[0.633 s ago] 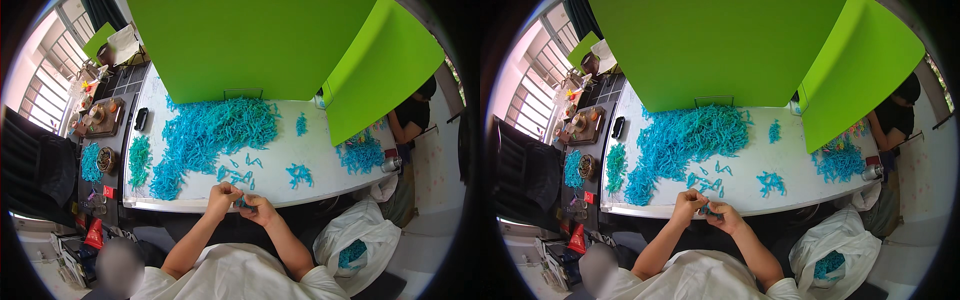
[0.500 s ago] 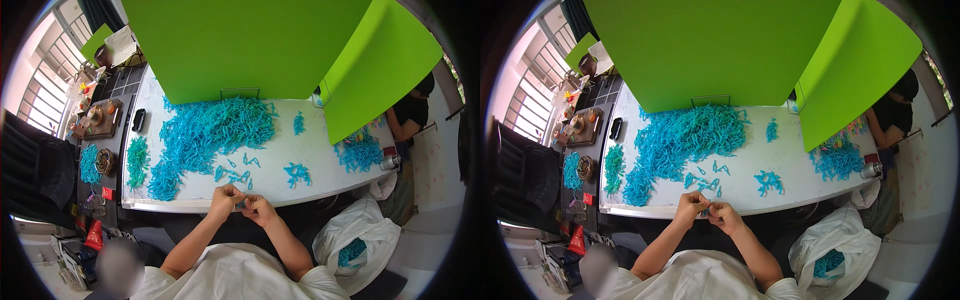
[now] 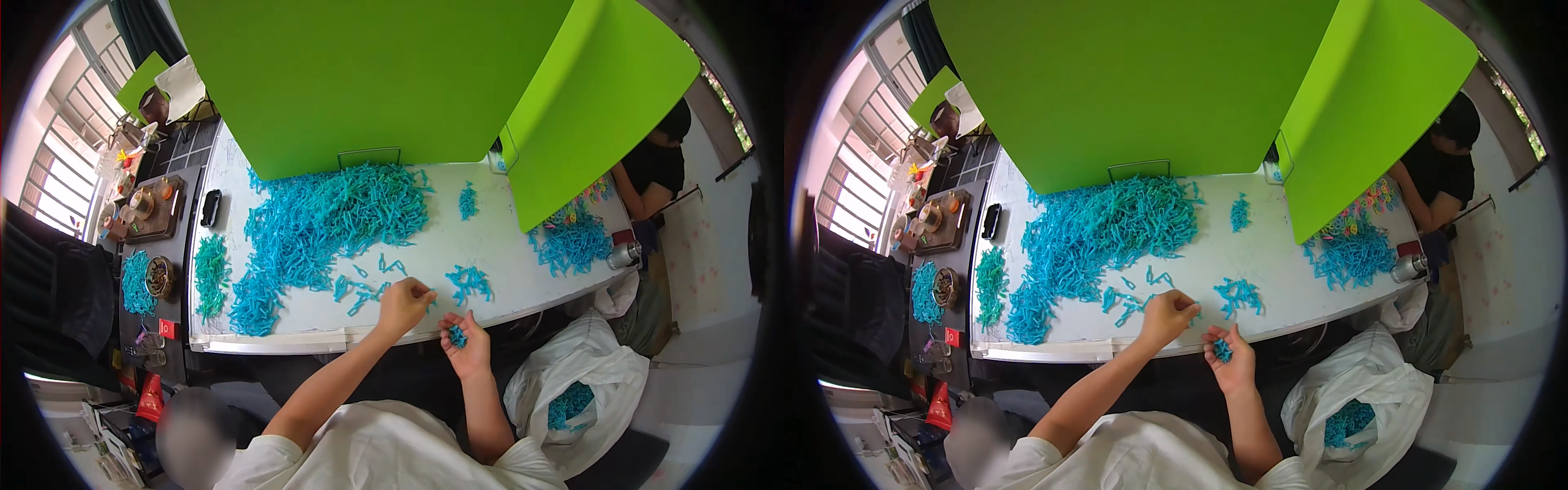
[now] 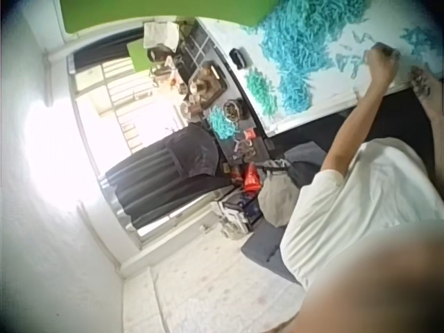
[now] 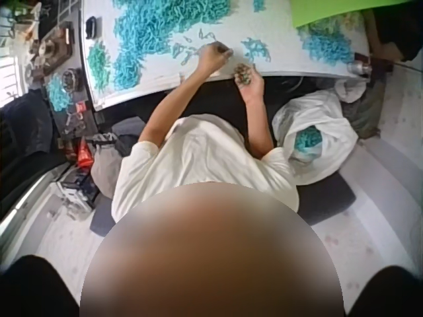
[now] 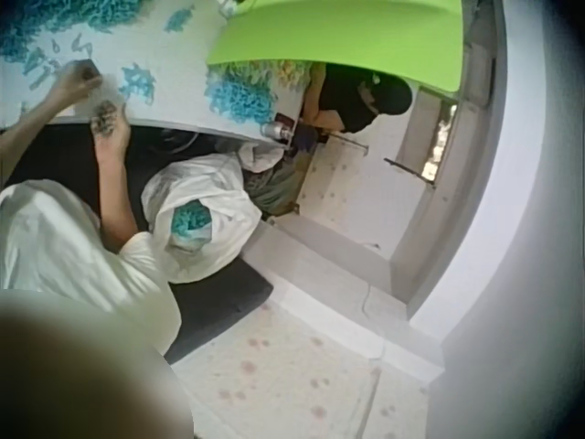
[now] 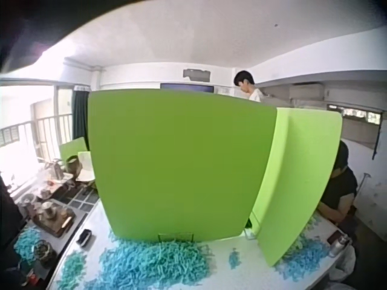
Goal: Searching through shredded blue packing material on a workbench to pick out and group small plastic parts.
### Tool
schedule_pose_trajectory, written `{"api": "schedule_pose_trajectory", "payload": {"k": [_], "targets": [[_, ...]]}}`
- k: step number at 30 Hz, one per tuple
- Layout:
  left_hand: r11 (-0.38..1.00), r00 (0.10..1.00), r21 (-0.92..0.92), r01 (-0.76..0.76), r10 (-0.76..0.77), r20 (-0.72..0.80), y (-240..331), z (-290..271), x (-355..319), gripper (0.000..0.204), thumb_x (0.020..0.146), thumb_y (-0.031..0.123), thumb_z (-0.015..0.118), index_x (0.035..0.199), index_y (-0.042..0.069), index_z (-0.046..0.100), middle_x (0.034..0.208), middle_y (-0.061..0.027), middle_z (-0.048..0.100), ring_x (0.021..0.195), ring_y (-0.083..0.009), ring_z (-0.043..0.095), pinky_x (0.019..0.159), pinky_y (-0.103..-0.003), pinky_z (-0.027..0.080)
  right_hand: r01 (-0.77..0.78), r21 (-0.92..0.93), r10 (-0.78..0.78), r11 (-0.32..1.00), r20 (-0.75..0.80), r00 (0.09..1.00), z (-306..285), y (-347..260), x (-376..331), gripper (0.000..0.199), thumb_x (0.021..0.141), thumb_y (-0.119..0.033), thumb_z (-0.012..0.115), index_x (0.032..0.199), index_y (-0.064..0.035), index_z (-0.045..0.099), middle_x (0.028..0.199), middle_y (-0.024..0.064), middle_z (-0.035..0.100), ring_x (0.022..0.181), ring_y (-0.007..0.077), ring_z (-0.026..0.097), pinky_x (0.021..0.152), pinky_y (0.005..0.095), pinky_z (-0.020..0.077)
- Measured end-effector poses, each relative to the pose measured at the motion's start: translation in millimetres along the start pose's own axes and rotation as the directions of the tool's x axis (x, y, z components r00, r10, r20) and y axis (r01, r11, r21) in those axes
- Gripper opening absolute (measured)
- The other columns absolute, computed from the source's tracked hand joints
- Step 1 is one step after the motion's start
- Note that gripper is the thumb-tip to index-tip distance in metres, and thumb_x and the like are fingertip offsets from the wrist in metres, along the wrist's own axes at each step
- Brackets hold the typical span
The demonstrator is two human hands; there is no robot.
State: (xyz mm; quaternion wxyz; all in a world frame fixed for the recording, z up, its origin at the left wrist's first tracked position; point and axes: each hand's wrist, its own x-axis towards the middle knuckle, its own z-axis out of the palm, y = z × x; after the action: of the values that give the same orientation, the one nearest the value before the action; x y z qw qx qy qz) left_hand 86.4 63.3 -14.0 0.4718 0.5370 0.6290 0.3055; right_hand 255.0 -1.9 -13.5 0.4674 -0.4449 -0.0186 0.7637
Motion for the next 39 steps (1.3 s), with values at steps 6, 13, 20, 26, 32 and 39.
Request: {"api": "schedule_pose_trajectory", "payload": {"k": [6, 13, 20, 26, 32, 39], "targets": [[0.957, 0.948, 0.106, -0.27, 0.284, -0.147, 19, -6, -22, 0.013, 0.08, 0.014, 0.072, 0.088, 0.004, 0.07, 0.084, -0.013, 0.069, 0.072, -0.0274, 0.068, 0.063, -0.037, 0.052, 0.059, 0.045, -0.061, 0.997, 0.051, 0.997, 24, -4, -4, 0.054, 0.102, -0.043, 0.042, 0.117, 0.0068, 0.057, 0.106, 0.0144, 0.065, 0.101, 0.0269, 0.066, 0.089, 0.0384, 0.0557], [0.764, 0.81, 0.442, -0.47, 0.572, -0.129, 5, -48, -62, 0.015, 0.067, 0.008, 0.076, 0.081, 0.011, 0.071, 0.078, -0.0043, 0.056, 0.073, -0.0239, 0.058, 0.06, -0.035, 0.048, -0.121, 0.018, 0.112, 0.993, 0.249, 0.962, 54, 29, 12, 0.054, 0.104, -0.042, 0.038, 0.125, 0.0046, 0.056, 0.109, 0.0086, 0.064, 0.093, 0.0173, 0.064, 0.081, 0.0332, 0.0553], [0.725, 0.768, 0.464, -0.509, 0.626, -0.134, -15, -86, -65, 0.012, 0.066, 0.008, 0.077, 0.076, 0.011, 0.07, 0.077, -0.0033, 0.056, 0.072, -0.0232, 0.057, 0.061, -0.036, 0.048, -0.111, -0.255, 0.161, 0.96, 0.186, 0.969, 74, 55, 13, 0.03, 0.101, -0.029, 0.05, 0.111, -0.0035, 0.062, 0.1, 0.0067, 0.065, 0.085, 0.0145, 0.063, 0.076, 0.0303, 0.0552], [0.831, 0.85, 0.274, -0.485, 0.521, -0.073, -27, -101, -82, 0.014, 0.068, 0.008, 0.078, 0.08, 0.01, 0.072, 0.078, -0.0047, 0.058, 0.072, -0.0249, 0.059, 0.064, -0.035, 0.049, -0.262, -0.414, 0.377, 0.872, 0.225, 0.899, 49, 55, 19, 0.017, 0.092, -0.023, 0.067, 0.09, -0.0068, 0.065, 0.086, 0.0024, 0.066, 0.07, 0.0077, 0.058, 0.06, 0.0211, 0.0466], [0.894, 0.899, 0.351, -0.278, 0.371, -0.233, -43, -109, -46, 0.013, 0.072, 0.006, 0.075, 0.084, 0.01, 0.072, 0.078, -0.007, 0.06, 0.072, -0.0271, 0.06, 0.065, -0.037, 0.049, -0.258, -0.266, 0.327, 0.929, 0.264, 0.907, 44, 54, 19, 0.01, 0.091, -0.011, 0.067, 0.099, -0.0046, 0.065, 0.085, 0.004, 0.064, 0.066, 0.0061, 0.055, 0.059, 0.0177, 0.0432], [0.643, 0.836, 0.691, -0.331, 0.539, -0.102, -62, -107, -2, 0.015, 0.07, 0.0, 0.067, 0.081, 0.01, 0.068, 0.089, -0.0085, 0.059, 0.085, -0.029, 0.058, 0.067, -0.039, 0.049, -0.149, -0.212, 0.209, 0.966, 0.293, 0.933, 49, 44, 16, 0.011, 0.092, -0.007, 0.063, 0.102, -0.0015, 0.064, 0.088, 0.0077, 0.063, 0.063, 0.0079, 0.049, 0.053, 0.0197, 0.0355]]}}
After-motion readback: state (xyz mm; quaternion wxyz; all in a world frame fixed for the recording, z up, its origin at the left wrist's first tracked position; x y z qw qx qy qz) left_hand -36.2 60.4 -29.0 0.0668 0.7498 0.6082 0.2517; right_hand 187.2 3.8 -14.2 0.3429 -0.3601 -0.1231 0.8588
